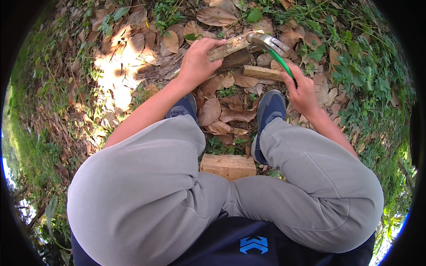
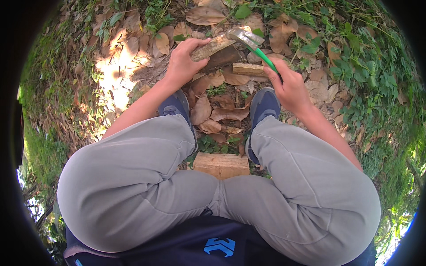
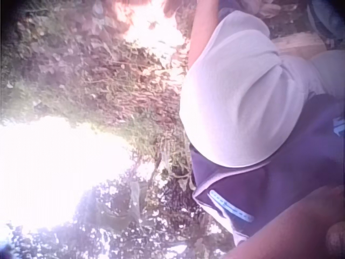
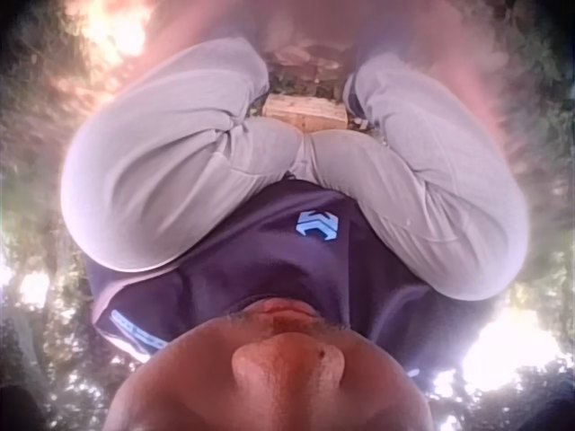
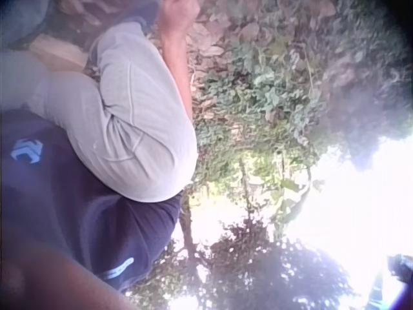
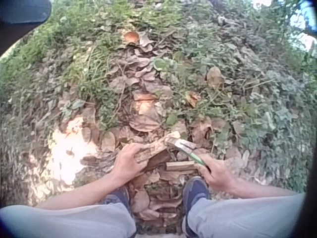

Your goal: The person sits on the ground and uses a small axe to split a piece of wood into smaller pieces. They repeatedly strike the wood, which is placed on a larger log, to create kindling.

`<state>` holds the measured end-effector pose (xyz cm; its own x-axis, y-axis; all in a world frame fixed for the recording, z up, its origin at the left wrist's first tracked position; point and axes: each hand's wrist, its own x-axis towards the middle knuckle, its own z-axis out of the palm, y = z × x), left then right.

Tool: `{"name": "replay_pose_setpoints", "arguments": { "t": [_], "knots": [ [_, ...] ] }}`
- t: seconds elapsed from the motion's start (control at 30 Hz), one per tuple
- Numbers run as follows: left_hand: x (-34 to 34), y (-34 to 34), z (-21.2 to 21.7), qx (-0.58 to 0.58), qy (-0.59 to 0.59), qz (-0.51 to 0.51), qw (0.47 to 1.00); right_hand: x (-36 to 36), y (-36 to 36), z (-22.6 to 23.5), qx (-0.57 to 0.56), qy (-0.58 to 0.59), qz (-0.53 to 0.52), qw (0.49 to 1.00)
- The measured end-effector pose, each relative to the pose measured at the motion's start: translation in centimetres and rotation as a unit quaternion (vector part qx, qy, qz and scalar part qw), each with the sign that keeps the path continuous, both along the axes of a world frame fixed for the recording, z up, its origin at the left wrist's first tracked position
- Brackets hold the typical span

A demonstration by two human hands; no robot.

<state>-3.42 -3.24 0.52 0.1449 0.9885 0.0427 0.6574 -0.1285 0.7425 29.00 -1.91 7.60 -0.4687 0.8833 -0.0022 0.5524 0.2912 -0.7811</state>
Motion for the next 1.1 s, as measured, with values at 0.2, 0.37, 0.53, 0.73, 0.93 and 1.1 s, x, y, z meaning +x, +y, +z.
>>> {"name": "replay_pose_setpoints", "arguments": {
  "t": [0.2,0.37,0.53,0.73,0.93,1.1],
  "knots": [
    [0.0,-0.3,0.6,-0.044,-0.018,0.011,0.999,0.4,-0.1,0.4,-0.046,-0.025,-0.004,0.999],
    [0.3,-1.3,-0.6,0.004,0.014,0.028,1.000,0.2,0.0,0.4,-0.040,-0.042,0.005,0.998],
    [-0.1,-0.9,-1.3,0.089,0.042,0.028,0.995,-0.3,0.1,1.0,-0.058,-0.058,0.000,0.997],
    [-0.5,0.0,-1.4,0.033,0.021,0.057,0.998,-0.3,0.3,1.0,-0.042,-0.051,-0.003,0.998],
    [-0.7,0.3,-1.8,0.057,0.009,0.061,0.997,-1.6,1.1,2.1,-0.083,-0.062,0.000,0.995],
    [-1.2,-0.2,-0.7,0.075,0.010,0.064,0.995,-0.9,1.0,1.0,-0.041,-0.040,-0.015,0.998]
  ]
}}
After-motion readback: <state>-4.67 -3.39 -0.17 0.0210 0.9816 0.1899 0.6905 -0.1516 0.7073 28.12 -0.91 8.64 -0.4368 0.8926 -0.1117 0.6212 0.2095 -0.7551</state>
